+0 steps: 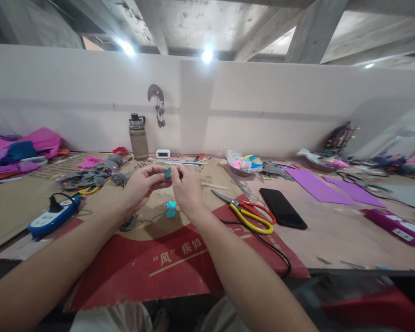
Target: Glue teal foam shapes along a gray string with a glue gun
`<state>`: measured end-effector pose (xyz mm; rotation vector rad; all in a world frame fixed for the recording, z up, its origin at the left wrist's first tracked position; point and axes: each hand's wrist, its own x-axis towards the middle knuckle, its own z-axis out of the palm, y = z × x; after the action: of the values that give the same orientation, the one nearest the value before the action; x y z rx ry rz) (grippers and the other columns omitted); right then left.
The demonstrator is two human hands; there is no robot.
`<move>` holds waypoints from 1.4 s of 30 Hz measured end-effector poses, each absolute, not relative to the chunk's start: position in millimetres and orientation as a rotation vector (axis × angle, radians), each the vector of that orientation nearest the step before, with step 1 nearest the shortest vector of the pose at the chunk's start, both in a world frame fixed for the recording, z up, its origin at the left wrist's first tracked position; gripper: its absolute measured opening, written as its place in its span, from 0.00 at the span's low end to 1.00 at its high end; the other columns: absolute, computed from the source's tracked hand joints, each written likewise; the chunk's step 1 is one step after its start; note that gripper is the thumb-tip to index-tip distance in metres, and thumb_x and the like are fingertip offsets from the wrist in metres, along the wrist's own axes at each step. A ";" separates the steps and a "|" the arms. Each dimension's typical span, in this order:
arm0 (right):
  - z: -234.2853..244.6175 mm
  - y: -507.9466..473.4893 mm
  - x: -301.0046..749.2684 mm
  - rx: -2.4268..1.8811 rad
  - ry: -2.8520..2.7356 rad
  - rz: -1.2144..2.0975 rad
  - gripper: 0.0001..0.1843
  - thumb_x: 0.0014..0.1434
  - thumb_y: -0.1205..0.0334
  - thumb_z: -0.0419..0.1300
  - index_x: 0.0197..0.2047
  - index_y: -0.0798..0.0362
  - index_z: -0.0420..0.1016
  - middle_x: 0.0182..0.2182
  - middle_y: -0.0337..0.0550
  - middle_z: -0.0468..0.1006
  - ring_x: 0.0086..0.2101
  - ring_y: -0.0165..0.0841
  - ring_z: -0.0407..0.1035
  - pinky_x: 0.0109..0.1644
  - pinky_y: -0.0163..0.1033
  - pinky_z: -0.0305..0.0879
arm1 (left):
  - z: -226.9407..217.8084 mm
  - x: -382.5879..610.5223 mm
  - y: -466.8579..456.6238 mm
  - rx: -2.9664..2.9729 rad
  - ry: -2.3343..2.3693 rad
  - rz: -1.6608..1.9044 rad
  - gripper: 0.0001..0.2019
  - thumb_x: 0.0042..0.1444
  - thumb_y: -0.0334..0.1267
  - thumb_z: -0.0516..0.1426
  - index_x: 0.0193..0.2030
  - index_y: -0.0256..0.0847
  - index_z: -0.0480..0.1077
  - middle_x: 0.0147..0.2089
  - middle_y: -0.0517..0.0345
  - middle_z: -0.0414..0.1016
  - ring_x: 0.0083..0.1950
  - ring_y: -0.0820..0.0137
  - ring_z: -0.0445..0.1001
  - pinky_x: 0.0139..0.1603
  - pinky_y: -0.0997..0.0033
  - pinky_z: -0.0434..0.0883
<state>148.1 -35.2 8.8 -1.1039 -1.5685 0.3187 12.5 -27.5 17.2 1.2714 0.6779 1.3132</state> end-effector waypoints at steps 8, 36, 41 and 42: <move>12.1 -37.2 147.8 -1.125 -1.590 0.283 0.20 0.60 0.50 0.47 0.23 0.52 0.66 0.20 0.38 0.68 0.24 0.30 0.60 0.28 0.35 0.53 | 18.4 13.1 -28.2 1.271 0.661 1.307 0.10 0.42 0.33 0.64 0.33 0.34 0.72 0.32 0.54 0.76 0.31 0.71 0.75 0.38 0.66 0.73; 13.4 -38.0 143.6 -1.127 -1.622 0.413 0.15 0.56 0.55 0.51 0.23 0.53 0.67 0.18 0.35 0.65 0.22 0.27 0.58 0.27 0.34 0.50 | 17.2 8.1 -22.6 1.349 0.812 1.305 0.11 0.44 0.41 0.62 0.32 0.36 0.72 0.31 0.55 0.73 0.31 0.72 0.71 0.23 0.78 0.66; 13.1 -37.8 143.5 -1.157 -1.609 0.382 0.15 0.55 0.56 0.52 0.20 0.53 0.63 0.17 0.33 0.63 0.21 0.27 0.56 0.27 0.34 0.49 | 17.3 8.9 -22.8 1.351 0.786 1.303 0.11 0.43 0.41 0.62 0.31 0.36 0.72 0.30 0.55 0.73 0.31 0.73 0.70 0.23 0.77 0.65; 13.1 -37.8 143.4 -1.162 -1.613 0.375 0.15 0.55 0.56 0.52 0.20 0.53 0.63 0.17 0.33 0.63 0.21 0.26 0.56 0.27 0.34 0.49 | 17.1 8.9 -22.5 1.350 0.783 1.299 0.12 0.43 0.41 0.62 0.32 0.36 0.72 0.30 0.56 0.72 0.31 0.73 0.70 0.23 0.78 0.65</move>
<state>143.4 -37.8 13.1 -1.1616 -1.6130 0.3753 8.9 -22.5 17.1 1.3503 0.7829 1.2986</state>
